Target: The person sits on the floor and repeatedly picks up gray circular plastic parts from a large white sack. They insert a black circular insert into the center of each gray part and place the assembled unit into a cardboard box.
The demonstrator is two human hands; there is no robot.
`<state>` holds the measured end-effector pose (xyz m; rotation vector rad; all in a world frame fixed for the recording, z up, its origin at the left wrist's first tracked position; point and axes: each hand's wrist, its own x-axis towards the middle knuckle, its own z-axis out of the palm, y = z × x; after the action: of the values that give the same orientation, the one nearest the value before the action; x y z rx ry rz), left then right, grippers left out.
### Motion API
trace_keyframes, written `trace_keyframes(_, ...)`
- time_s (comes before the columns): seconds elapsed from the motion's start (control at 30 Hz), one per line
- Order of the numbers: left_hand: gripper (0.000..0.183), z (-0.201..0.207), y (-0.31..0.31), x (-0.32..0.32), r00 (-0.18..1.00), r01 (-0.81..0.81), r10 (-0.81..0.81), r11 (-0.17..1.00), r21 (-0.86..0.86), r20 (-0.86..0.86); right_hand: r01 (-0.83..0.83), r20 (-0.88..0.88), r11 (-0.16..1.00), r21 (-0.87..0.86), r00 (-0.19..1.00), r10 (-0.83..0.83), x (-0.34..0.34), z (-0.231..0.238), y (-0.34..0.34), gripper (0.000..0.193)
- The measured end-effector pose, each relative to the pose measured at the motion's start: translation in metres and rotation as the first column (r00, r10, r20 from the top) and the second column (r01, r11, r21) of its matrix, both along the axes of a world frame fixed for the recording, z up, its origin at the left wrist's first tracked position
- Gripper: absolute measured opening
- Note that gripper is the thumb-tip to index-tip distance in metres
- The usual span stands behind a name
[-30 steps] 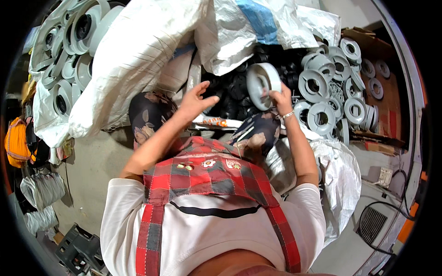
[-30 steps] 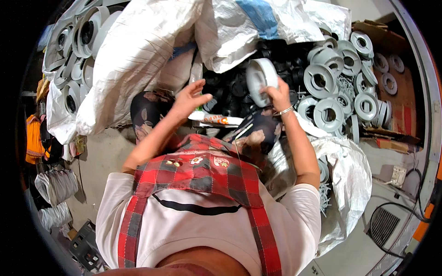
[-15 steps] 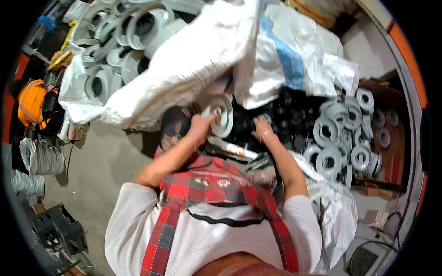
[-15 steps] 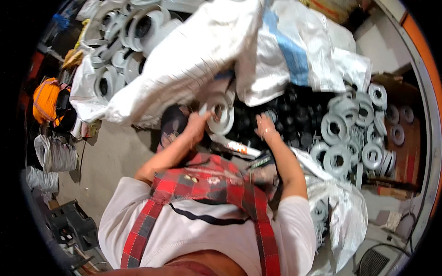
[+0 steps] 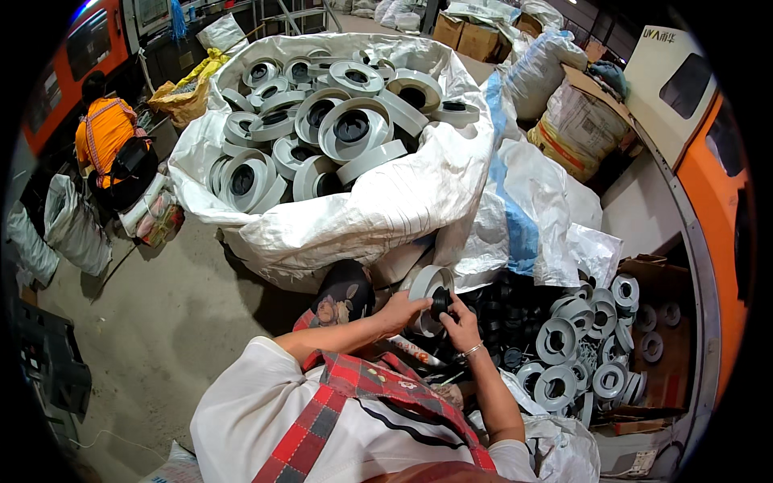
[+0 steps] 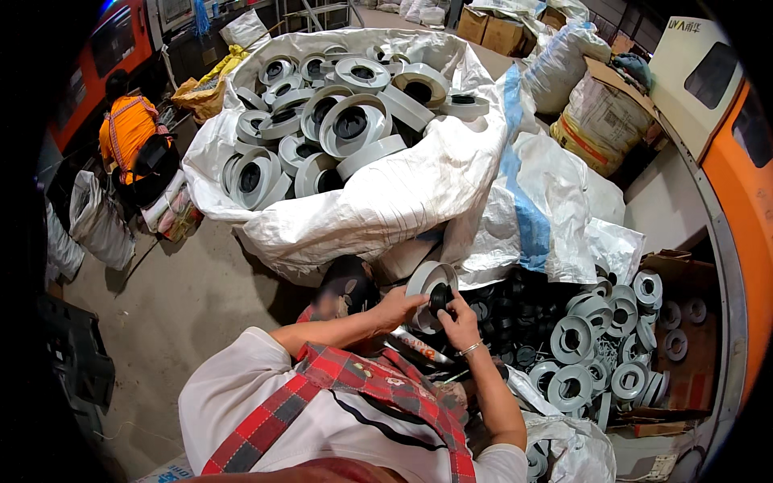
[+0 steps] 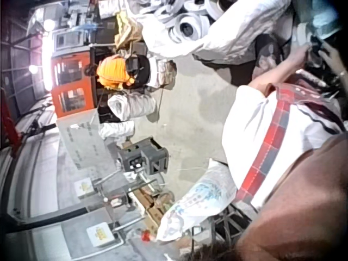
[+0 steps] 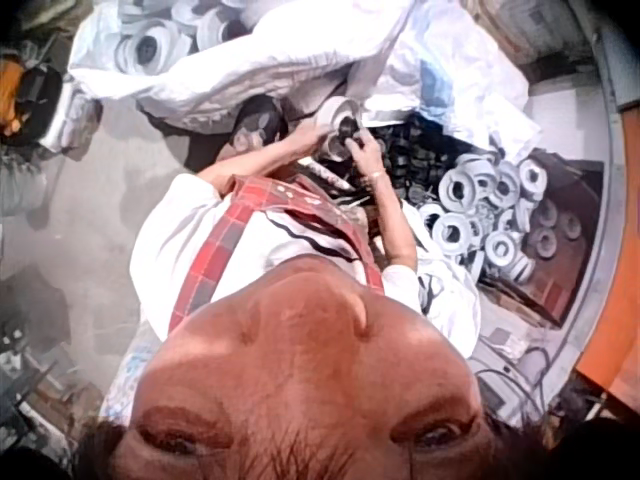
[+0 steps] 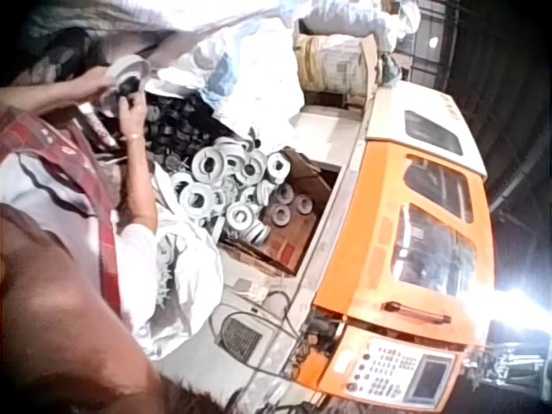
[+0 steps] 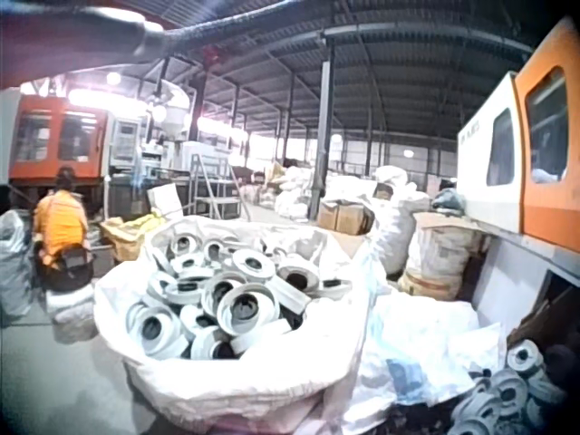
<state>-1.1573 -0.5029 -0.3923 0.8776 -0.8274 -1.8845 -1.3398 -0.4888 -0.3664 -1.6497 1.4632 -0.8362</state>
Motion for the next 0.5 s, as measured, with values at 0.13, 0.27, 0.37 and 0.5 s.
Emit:
trace_keyframes(0.13,0.033,0.015,0.01,0.011,0.961,0.104,-0.042,0.971,-0.215,0.274,-0.019,-0.168,0.977,-0.213,0.986,-0.017,0.002,0.028,0.006,0.078)
trace_keyframes(0.27,0.035,0.028,0.014,0.02,0.941,0.205,-0.136,0.957,-0.205,0.309,-0.225,-0.418,0.942,-0.249,0.903,0.105,0.01,0.044,0.018,0.076)
trace_keyframes(0.37,0.034,0.045,0.013,0.027,0.969,0.245,-0.241,0.963,-0.113,0.047,-0.378,-0.439,0.87,-0.317,0.871,0.218,0.009,0.054,0.029,0.077)
trace_keyframes(0.5,0.034,0.066,0.013,0.038,0.899,0.384,-0.387,0.922,0.056,0.206,-0.65,-0.669,0.7,-0.296,0.664,0.334,0.002,0.058,0.037,0.079)
